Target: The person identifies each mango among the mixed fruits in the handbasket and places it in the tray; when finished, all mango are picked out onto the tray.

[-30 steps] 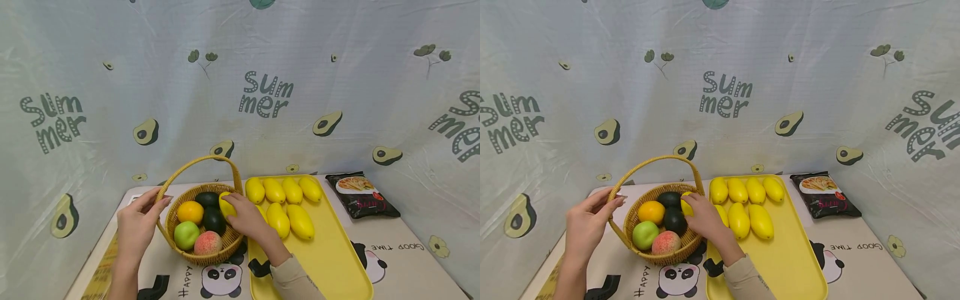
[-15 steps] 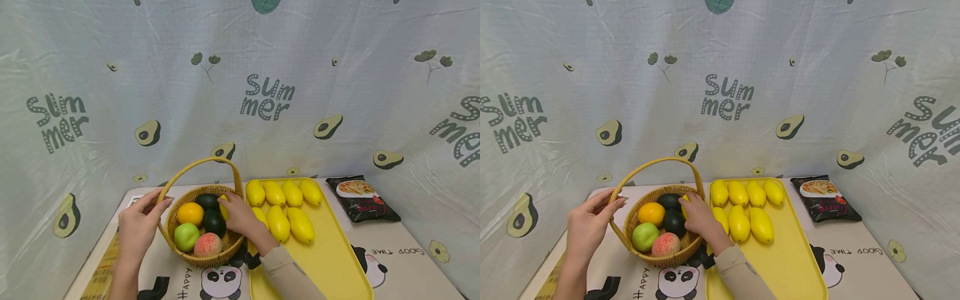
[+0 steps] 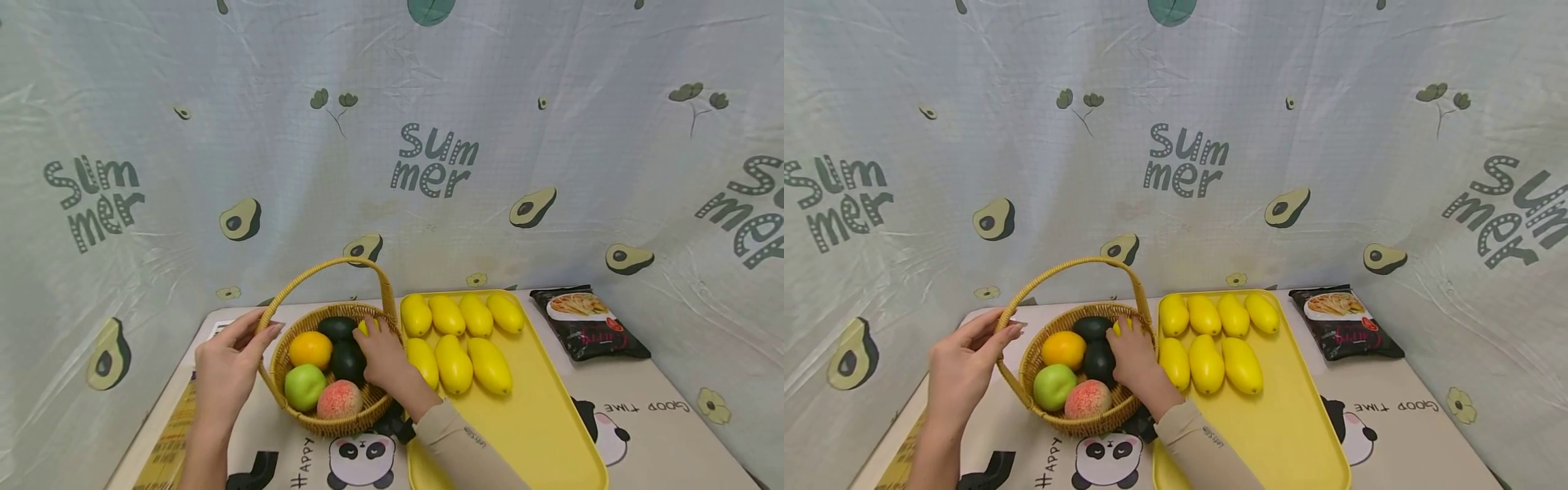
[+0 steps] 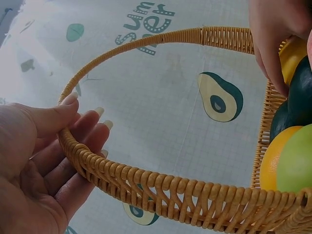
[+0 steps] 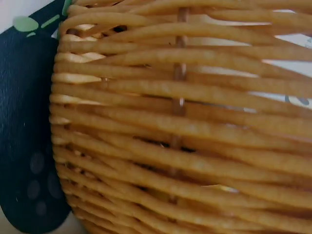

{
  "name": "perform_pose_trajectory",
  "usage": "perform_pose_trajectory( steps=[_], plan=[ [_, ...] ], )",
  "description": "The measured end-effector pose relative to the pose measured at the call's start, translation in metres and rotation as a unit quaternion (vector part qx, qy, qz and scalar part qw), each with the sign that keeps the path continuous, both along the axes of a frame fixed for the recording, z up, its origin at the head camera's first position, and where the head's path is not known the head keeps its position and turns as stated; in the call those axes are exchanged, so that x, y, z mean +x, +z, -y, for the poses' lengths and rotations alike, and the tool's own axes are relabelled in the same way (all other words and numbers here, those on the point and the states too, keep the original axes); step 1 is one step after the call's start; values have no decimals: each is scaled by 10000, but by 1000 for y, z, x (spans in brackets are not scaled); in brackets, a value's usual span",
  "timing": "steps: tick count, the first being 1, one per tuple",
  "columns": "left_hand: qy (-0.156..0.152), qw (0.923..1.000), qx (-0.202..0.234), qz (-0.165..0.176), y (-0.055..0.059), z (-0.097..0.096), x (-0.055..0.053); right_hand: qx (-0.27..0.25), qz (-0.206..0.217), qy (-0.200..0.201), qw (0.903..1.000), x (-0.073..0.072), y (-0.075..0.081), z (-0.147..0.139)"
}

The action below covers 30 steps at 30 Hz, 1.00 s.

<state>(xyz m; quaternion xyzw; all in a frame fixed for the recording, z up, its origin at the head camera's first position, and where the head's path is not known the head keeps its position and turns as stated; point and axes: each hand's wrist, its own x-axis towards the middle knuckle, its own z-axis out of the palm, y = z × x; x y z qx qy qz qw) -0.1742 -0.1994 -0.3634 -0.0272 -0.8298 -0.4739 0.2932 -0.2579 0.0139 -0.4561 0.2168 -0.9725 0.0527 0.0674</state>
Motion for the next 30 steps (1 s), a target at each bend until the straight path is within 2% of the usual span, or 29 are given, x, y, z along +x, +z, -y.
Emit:
perform_pose_trajectory(
  steps=[8, 16, 30],
  plan=[
    [-65, 10000, 41, 56, -2, 0, 0, -234, -14, -36, 9997, -1, -12, 2],
    [-47, 9999, 16, -88, -2, 0, 0, -218, 21, 82, 9997, 2, -7, 1],
    [-83, 9999, -24, -108, -1, 1, -1, 163, -550, 47, 9983, 5, -4, -5]
  ],
)
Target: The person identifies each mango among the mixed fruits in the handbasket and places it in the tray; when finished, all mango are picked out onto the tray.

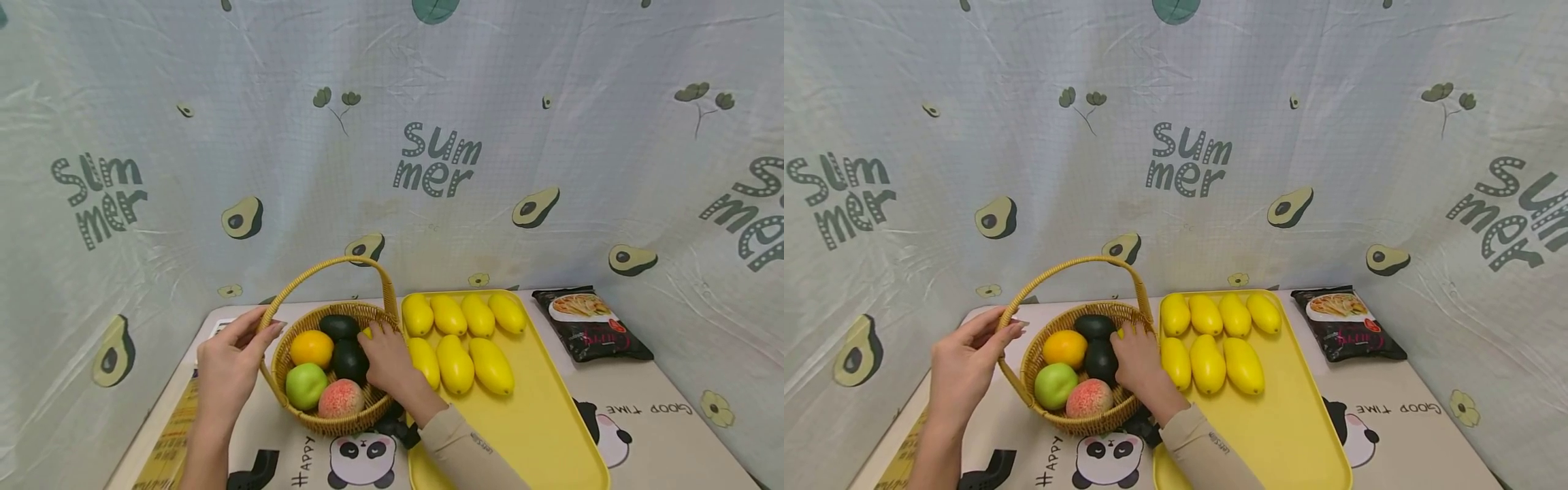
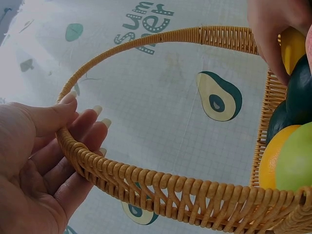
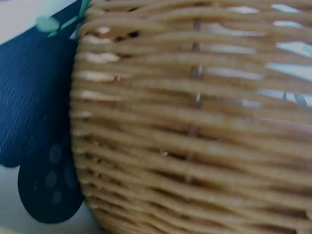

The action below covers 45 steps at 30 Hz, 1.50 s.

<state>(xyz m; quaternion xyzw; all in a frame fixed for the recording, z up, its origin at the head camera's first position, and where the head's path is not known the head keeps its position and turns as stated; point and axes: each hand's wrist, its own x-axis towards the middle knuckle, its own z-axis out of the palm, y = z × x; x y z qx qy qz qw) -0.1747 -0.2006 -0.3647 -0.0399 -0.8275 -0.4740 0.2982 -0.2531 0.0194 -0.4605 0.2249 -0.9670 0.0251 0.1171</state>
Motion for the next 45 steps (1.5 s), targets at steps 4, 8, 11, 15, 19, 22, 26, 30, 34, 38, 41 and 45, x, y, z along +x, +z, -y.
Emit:
perform_pose_trajectory(
  steps=[4, 8, 11, 15, 19, 22, 26, 30, 34, 38, 41, 45],
  plan=[
    [-3, 10000, 9, -5, 0, -1, -1, -115, -242, 92, 9996, -1, -2, -5],
    [-41, 10000, 9, -18, 0, -3, -1, -176, -321, 198, 9991, 0, 0, -9],
    [-58, 10000, 10, -55, 0, -4, -1, -328, -223, 243, 9989, 3, 6, -12],
    [-45, 10000, -2, -67, 1, -5, -2, -782, 15, 281, 9965, 8, 16, -20],
    [-37, 10000, -22, -23, 2, -5, -2, -1241, 274, 355, 9913, 12, 21, -30],
    [-17, 10000, -10, 3, 1, -5, -1, -1575, 468, 470, 9853, 17, 22, -40],
    [26, 10000, -20, 3, 1, -5, -1, -1977, 537, 589, 9770, 25, 27, -54],
    [29, 10000, -26, -10, 0, -5, -2, -2230, 458, 542, 9722, 31, 28, -72],
    [22, 10000, 31, 2, 0, -6, -2, -2545, 428, 408, 9652, 33, 29, -94],
    [50, 10000, 57, -6, 0, -6, -1, -2915, 401, 236, 9555, 33, 32, -119],
    [79, 9999, 59, -20, 0, -5, -1, -3098, 335, 115, 9502, 33, 32, -138],
    [97, 9999, 81, -41, -1, -5, 0, -3185, 314, -95, 9473, 34, 28, -162]
  ],
)
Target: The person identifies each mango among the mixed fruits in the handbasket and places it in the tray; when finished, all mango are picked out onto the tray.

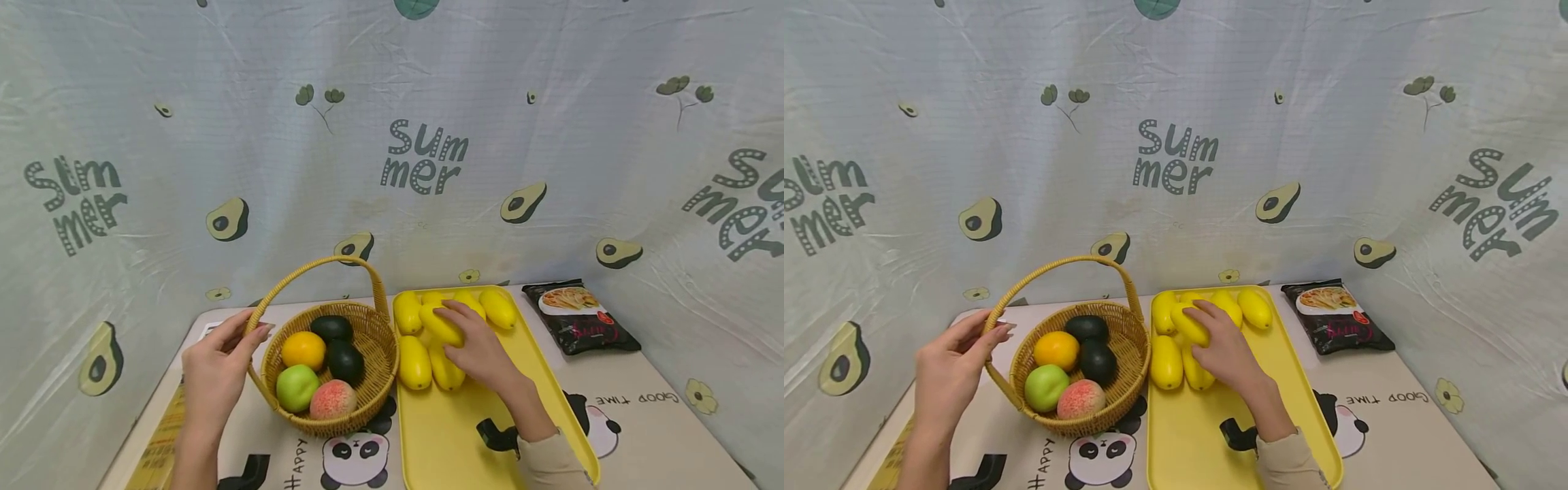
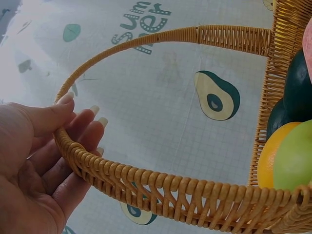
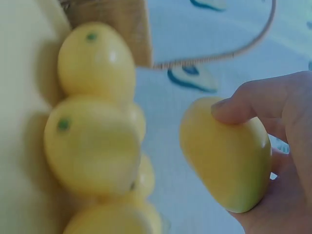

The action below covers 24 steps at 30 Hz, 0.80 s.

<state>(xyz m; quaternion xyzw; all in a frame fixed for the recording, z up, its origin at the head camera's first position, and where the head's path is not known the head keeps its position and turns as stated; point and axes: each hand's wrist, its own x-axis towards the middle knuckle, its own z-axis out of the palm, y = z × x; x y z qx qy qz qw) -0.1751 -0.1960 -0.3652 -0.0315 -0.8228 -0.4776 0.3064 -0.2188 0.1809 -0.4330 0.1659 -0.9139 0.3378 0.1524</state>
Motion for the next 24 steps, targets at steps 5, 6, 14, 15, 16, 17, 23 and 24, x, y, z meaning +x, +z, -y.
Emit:
perform_pose_trajectory(
  steps=[5, 6, 14, 15, 16, 17, 23, 24],
  plan=[
    [4, 10000, -30, -42, 0, 0, 0, -54, 125, -393, 9991, 3, -9, -29],
    [4, 10000, -24, -51, 0, 1, 0, -68, 151, -480, 9987, 3, -11, -34],
    [31, 10000, -3, 67, 1, 2, 0, 90, 413, -1119, 9928, 8, -21, -77],
    [38, 10000, 3, 89, 1, 2, 0, 134, 456, -1171, 9920, 8, -23, -82],
    [52, 9999, 7, 103, 1, 2, 0, 186, 499, -1221, 9911, 9, -25, -86],
    [55, 9999, 16, 102, 0, 2, 0, 218, 560, -1249, 9904, 9, -26, -89],
    [30, 10000, 32, 50, 0, 1, 0, 408, 915, -1170, 9881, 9, -37, -101],
    [22, 10000, 31, 62, 0, 1, 0, 436, 974, -1131, 9878, 9, -39, -102]
  ],
)
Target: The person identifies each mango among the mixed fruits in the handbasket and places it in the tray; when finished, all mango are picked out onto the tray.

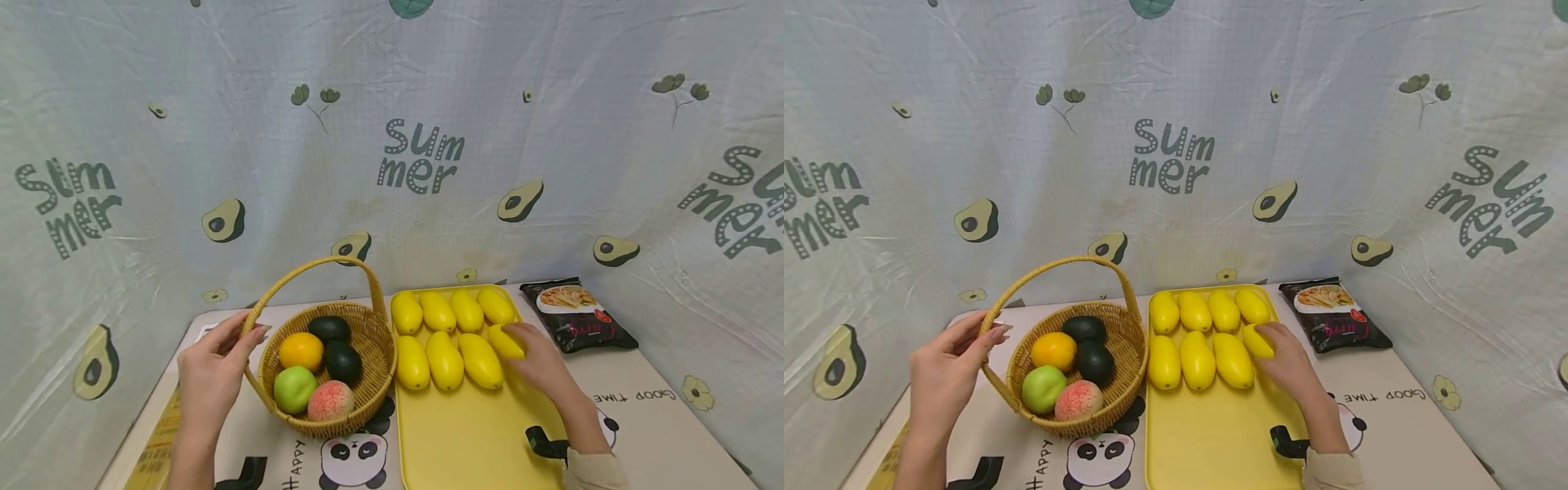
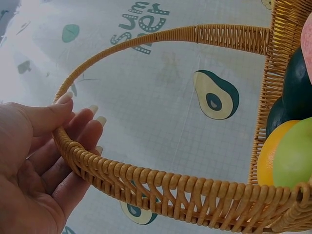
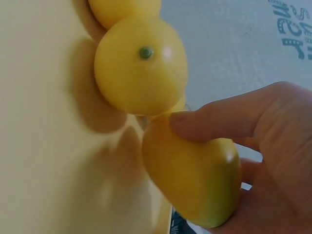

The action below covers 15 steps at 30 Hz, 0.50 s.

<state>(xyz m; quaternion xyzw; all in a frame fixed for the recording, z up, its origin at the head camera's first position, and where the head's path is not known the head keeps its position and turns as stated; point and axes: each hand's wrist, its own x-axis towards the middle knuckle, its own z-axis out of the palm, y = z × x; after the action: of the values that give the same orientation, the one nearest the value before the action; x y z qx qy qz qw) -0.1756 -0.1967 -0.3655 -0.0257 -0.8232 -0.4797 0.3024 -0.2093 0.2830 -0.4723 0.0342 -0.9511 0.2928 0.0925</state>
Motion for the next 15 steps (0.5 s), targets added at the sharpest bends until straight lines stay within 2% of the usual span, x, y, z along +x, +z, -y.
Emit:
perform_pose_trajectory(
  steps=[4, 10, 15],
  plan=[
    [-48, 10000, 21, 20, 0, -1, 0, -5, 198, 114, 9997, 0, -3, -3],
    [-74, 9999, -66, -71, 1, -2, 0, -117, 421, 297, 9986, 6, 2, -4],
    [-86, 9997, -205, -32, 1, -1, -1, -147, 356, 291, 9988, 7, 3, -5]
  ],
)
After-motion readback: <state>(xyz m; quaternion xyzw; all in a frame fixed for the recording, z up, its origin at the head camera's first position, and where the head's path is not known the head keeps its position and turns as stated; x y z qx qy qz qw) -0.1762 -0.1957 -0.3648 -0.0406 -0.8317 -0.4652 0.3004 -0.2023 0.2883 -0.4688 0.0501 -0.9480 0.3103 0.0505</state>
